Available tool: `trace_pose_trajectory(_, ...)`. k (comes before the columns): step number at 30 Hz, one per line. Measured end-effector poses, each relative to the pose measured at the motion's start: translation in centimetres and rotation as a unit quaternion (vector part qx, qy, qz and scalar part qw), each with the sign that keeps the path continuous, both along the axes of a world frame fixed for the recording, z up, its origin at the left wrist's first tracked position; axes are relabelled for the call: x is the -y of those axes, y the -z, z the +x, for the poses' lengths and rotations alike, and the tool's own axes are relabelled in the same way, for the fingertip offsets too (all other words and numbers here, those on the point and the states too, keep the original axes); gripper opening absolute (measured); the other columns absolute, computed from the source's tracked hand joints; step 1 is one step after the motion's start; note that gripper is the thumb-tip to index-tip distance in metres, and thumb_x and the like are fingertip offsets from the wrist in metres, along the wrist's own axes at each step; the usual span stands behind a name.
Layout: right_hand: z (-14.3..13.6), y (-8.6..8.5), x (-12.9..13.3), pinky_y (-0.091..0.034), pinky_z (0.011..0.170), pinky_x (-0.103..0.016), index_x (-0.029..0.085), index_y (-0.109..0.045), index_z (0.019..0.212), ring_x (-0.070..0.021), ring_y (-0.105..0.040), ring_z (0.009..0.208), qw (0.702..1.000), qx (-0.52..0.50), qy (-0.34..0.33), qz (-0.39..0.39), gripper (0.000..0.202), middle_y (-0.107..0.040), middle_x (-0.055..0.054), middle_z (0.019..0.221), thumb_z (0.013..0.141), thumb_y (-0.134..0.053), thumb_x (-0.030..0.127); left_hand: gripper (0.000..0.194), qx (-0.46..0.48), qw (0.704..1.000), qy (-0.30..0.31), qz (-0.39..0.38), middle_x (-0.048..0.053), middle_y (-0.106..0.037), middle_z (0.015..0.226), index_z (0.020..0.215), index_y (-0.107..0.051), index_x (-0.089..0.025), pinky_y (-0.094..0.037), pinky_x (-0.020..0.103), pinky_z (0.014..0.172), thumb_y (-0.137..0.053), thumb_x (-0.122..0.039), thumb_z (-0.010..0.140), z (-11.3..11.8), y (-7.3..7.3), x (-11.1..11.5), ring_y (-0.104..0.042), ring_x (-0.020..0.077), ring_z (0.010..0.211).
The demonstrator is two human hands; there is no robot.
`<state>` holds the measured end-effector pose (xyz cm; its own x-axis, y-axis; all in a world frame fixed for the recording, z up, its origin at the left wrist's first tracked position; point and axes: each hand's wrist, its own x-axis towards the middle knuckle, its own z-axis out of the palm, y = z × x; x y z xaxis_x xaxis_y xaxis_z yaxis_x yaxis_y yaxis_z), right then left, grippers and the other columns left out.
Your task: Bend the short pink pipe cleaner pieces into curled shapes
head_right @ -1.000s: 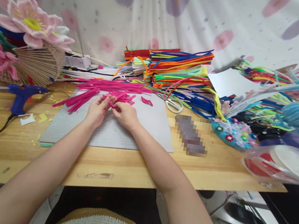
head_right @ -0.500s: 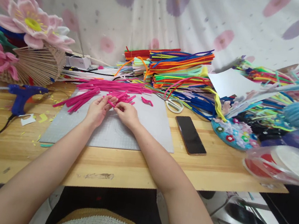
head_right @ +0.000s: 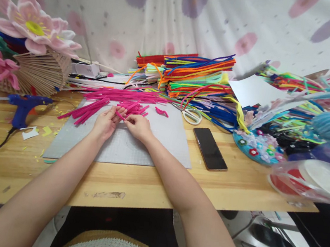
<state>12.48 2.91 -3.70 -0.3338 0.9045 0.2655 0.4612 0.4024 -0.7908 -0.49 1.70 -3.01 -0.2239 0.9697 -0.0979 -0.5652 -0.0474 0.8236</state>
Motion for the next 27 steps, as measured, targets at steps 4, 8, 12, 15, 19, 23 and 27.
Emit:
trace_pose_trajectory(4, 0.0, 0.0, 0.0, -0.039, 0.065, -0.023, 0.016, -0.065, 0.071, -0.0111, -0.053, 0.065, 1.0, -0.008, -0.013, 0.0, 0.012, -0.063, 0.0, 0.069, 0.074, -0.056, 0.022, 0.016, 0.001, 1.0, 0.003, -0.003, 0.009, -0.071, 0.083, 0.078, -0.061, -0.013, -0.047, 0.035, 0.093, -0.064, -0.029, 0.077, -0.2, 0.2, -0.2, -0.067, 0.0185, 0.09)
trace_pose_trajectory(8, -0.2, -0.1, 0.0, -0.039, 0.063, -0.022, 0.015, -0.064, 0.071, -0.0104, -0.052, 0.064, 1.0, -0.013, -0.028, -0.002, 0.011, -0.062, 0.0, 0.068, 0.074, -0.056, 0.021, 0.013, 0.009, 1.0, 0.007, -0.017, 0.009, -0.071, 0.082, 0.076, -0.061, -0.013, -0.047, 0.036, 0.093, -0.06, -0.025, 0.08, -0.5, 0.0, -0.2, -0.067, 0.0186, 0.092)
trace_pose_trajectory(12, -0.3, -0.2, 0.2, -0.039, 0.064, -0.022, 0.015, -0.065, 0.077, -0.0107, -0.053, 0.067, 0.999, -0.009, -0.046, 0.012, 0.009, -0.063, -0.001, 0.073, 0.074, -0.057, 0.017, 0.017, 0.02, 0.999, -0.011, -0.023, 0.008, -0.07, 0.073, 0.07, -0.061, -0.013, -0.047, 0.036, 0.093, -0.054, -0.023, 0.082, -1.0, -0.2, -0.2, -0.067, 0.0185, 0.088)
trace_pose_trajectory(15, -0.2, -0.1, 0.3, -0.039, 0.067, -0.023, 0.015, -0.065, 0.088, -0.0111, -0.053, 0.07, 0.998, -0.013, -0.055, 0.028, 0.017, -0.063, -0.001, 0.076, 0.073, -0.06, 0.017, 0.018, 0.008, 1.0, -0.016, 0.0, 0.009, -0.07, 0.074, 0.069, -0.061, -0.012, -0.046, 0.036, 0.093, -0.056, -0.025, 0.08, -1.2, -0.2, -0.4, -0.068, 0.0191, 0.087)
trace_pose_trajectory(19, 0.0, 0.0, 0.2, -0.04, 0.067, -0.023, 0.015, -0.064, 0.097, -0.0109, -0.053, 0.068, 0.998, -0.014, -0.057, 0.017, 0.026, -0.062, -0.001, 0.074, 0.072, -0.063, 0.019, 0.017, -0.017, 0.999, -0.021, 0.028, 0.009, -0.071, 0.077, 0.073, -0.061, -0.012, -0.048, 0.036, 0.089, -0.06, -0.028, 0.078, -1.0, -0.2, -0.4, -0.068, 0.0187, 0.083)
trace_pose_trajectory(23, 0.0, 0.1, 0.1, -0.04, 0.067, -0.023, 0.017, -0.064, 0.096, -0.0106, -0.053, 0.067, 0.999, -0.012, -0.05, 0.007, 0.024, -0.062, 0.001, 0.072, 0.072, -0.062, 0.02, 0.019, -0.064, 0.997, -0.031, 0.039, 0.009, -0.07, 0.078, 0.078, -0.062, -0.012, -0.05, 0.035, 0.084, -0.063, -0.031, 0.075, -0.6, -0.3, -0.3, -0.068, 0.0193, 0.086)
trace_pose_trajectory(27, 0.2, 0.1, 0.1, -0.04, 0.065, -0.023, 0.017, -0.064, 0.091, -0.01, -0.053, 0.064, 0.999, -0.03, -0.04, -0.003, 0.019, -0.061, 0.002, 0.069, 0.073, -0.06, 0.023, 0.026, -0.074, 0.996, -0.005, 0.04, 0.01, -0.071, 0.082, 0.081, -0.061, -0.013, -0.051, 0.036, 0.082, -0.06, -0.039, 0.077, -0.5, -0.5, -0.1, -0.067, 0.0217, 0.091)
